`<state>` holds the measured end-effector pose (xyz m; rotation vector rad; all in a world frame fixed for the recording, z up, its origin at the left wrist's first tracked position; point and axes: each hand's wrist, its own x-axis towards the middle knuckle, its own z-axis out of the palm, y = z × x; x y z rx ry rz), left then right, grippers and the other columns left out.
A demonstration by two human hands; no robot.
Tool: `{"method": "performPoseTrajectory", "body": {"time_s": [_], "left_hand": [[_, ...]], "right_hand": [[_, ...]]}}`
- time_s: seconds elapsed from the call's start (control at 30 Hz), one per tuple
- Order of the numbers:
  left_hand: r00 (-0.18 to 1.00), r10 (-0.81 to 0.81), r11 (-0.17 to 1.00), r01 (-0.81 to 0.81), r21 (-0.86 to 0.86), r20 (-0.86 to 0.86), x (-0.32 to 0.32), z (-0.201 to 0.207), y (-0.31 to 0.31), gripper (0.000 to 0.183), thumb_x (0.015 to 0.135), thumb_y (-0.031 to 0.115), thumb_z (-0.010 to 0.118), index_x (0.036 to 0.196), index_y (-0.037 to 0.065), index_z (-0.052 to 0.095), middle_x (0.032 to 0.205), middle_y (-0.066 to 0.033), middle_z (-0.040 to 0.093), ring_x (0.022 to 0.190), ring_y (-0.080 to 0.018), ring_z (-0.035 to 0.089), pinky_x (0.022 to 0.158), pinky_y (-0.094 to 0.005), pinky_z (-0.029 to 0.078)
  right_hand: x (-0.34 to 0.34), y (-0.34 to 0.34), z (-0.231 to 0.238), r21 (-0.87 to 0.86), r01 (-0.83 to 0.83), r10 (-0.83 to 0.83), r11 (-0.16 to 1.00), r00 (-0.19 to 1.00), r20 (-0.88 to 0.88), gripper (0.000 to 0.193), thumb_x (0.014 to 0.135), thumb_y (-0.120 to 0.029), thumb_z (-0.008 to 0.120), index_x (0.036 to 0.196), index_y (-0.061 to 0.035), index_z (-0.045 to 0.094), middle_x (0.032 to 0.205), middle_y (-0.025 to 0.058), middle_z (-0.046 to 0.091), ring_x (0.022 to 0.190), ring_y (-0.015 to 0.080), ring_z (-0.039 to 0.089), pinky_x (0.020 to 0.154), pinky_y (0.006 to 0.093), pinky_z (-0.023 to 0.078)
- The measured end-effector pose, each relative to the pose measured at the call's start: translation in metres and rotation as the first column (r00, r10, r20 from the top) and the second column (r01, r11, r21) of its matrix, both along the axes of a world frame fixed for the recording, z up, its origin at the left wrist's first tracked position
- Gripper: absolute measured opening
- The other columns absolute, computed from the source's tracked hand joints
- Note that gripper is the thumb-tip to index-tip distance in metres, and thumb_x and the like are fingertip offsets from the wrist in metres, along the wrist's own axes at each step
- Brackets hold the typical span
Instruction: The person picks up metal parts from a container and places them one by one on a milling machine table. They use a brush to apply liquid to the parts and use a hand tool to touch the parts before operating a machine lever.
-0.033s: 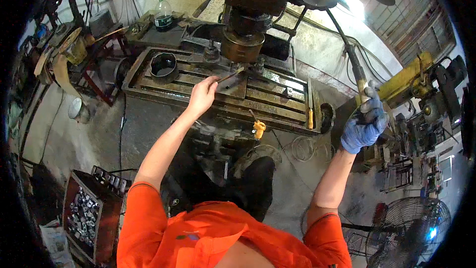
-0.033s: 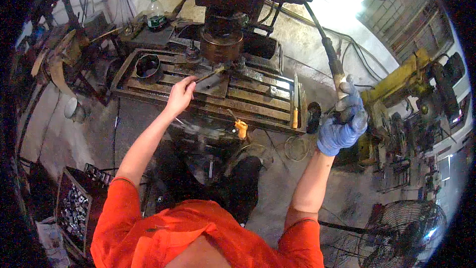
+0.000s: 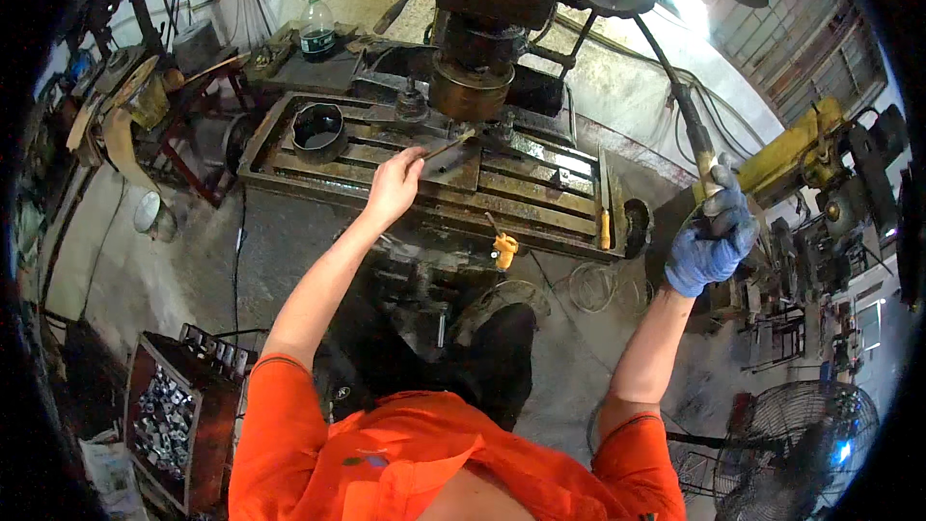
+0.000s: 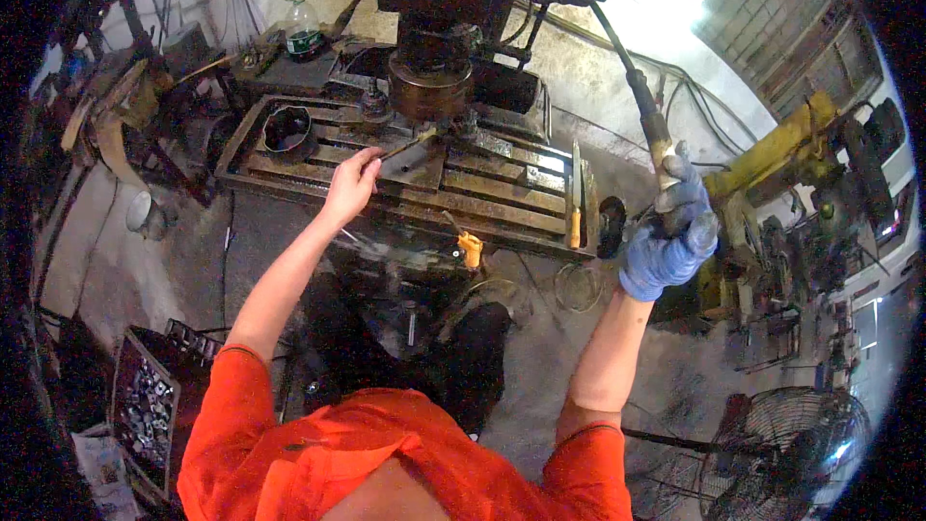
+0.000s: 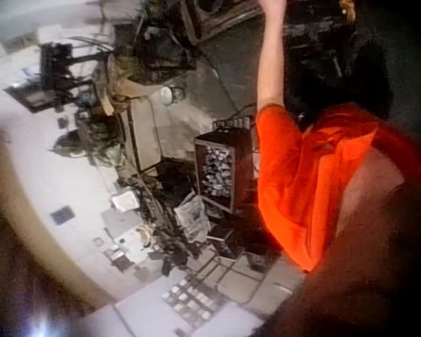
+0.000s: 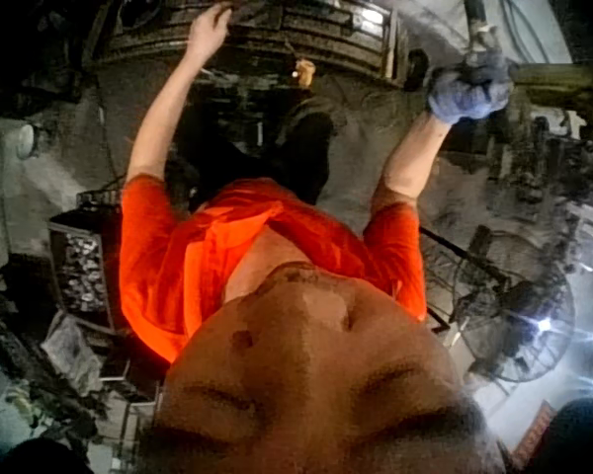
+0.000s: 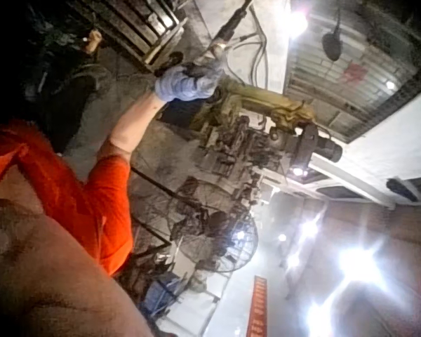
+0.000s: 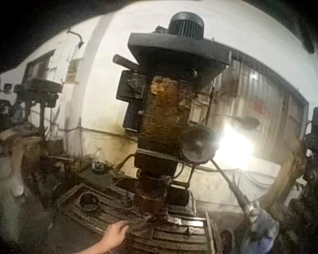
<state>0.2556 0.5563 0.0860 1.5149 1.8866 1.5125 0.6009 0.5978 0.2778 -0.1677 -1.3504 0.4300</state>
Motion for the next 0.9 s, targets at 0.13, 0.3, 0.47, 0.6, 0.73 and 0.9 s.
{"method": "performPoseTrajectory", "body": {"time_s": [0.13, 0.3, 0.47, 0.6, 0.73, 0.9], "left_hand": [[1.0, -0.003, 1.0, 0.003, -0.03, 0.006, 0.001, -0.002, 0.006, 0.027, 0.086, 0.017, 0.049, 0.106, 0.001, 0.057, 0.096, -0.0184, 0.061, 0.089, -0.0325, 0.06, 0.076, -0.0369, 0.046], [1.0, 0.012, 0.999, -0.012, -0.037, 0.01, 0.001, 0.001, 0.006, 0.028, 0.087, 0.019, 0.048, 0.106, 0.001, 0.057, 0.095, -0.0185, 0.062, 0.089, -0.0327, 0.059, 0.076, -0.0367, 0.046], [0.999, 0.018, 0.999, -0.016, -0.043, 0.035, 0.003, 0.007, 0.007, 0.029, 0.087, 0.021, 0.047, 0.105, 0.0, 0.057, 0.094, -0.0194, 0.062, 0.089, -0.0326, 0.06, 0.076, -0.0365, 0.046], [1.0, 0.01, 1.0, -0.01, -0.027, 0.021, 0.001, 0.003, 0.011, 0.029, 0.087, 0.021, 0.048, 0.104, 0.0, 0.057, 0.092, -0.0196, 0.062, 0.088, -0.0328, 0.06, 0.075, -0.0363, 0.046], [1.0, -0.008, 0.999, 0.008, 0.04, 0.002, 0.001, -0.004, 0.018, 0.028, 0.088, 0.02, 0.048, 0.105, 0.0, 0.056, 0.073, -0.0106, 0.058, 0.064, -0.02, 0.055, 0.06, -0.031, 0.044], [0.995, 0.022, 0.992, -0.009, 0.127, -0.096, -0.001, -0.002, 0.023, 0.027, 0.089, 0.019, 0.047, 0.104, -0.001, 0.056, 0.063, -0.0079, 0.055, 0.052, -0.0149, 0.053, 0.053, -0.0291, 0.042]], "right_hand": [[0.006, 0.005, 0.007, 0.064, -0.046, 0.043, 0.997, 0.998, 0.045, 0.039, 0.088, -0.029, 0.036, 0.055, -0.0079, 0.039, 0.062, 0.0076, 0.046, 0.091, 0.0328, 0.054, 0.101, 0.0551, 0.025], [0.0, 0.001, 0.021, 0.08, 0.07, -0.073, 0.994, 0.996, 0.042, 0.04, 0.088, -0.03, 0.037, 0.054, -0.0078, 0.036, 0.062, 0.0085, 0.047, 0.088, 0.0339, 0.055, 0.099, 0.0572, 0.027], [0.002, 0.004, 0.037, 0.138, 0.055, -0.06, 0.989, 0.997, 0.038, 0.044, 0.088, -0.034, 0.039, 0.054, -0.0067, 0.037, 0.061, 0.0111, 0.049, 0.084, 0.0349, 0.057, 0.096, 0.0598, 0.028], [0.006, 0.009, 0.052, 0.162, 0.061, -0.075, 0.985, 0.994, 0.078, 0.043, 0.088, -0.033, 0.04, 0.053, -0.0076, 0.037, 0.061, 0.0099, 0.049, 0.087, 0.0346, 0.058, 0.098, 0.0615, 0.025], [0.009, 0.016, 0.071, 0.243, -0.013, 0.001, 0.97, 0.999, 0.051, 0.033, 0.085, -0.027, 0.042, 0.057, -0.0087, 0.039, 0.056, 0.0083, 0.047, 0.084, 0.0366, 0.059, 0.098, 0.0621, 0.027], [0.016, 0.031, 0.104, 0.377, -0.105, 0.015, 0.92, 0.972, 0.234, 0.02, 0.082, -0.018, 0.038, 0.066, -0.0071, 0.037, 0.059, 0.0075, 0.044, 0.09, 0.0302, 0.059, 0.1, 0.0528, 0.031]]}}
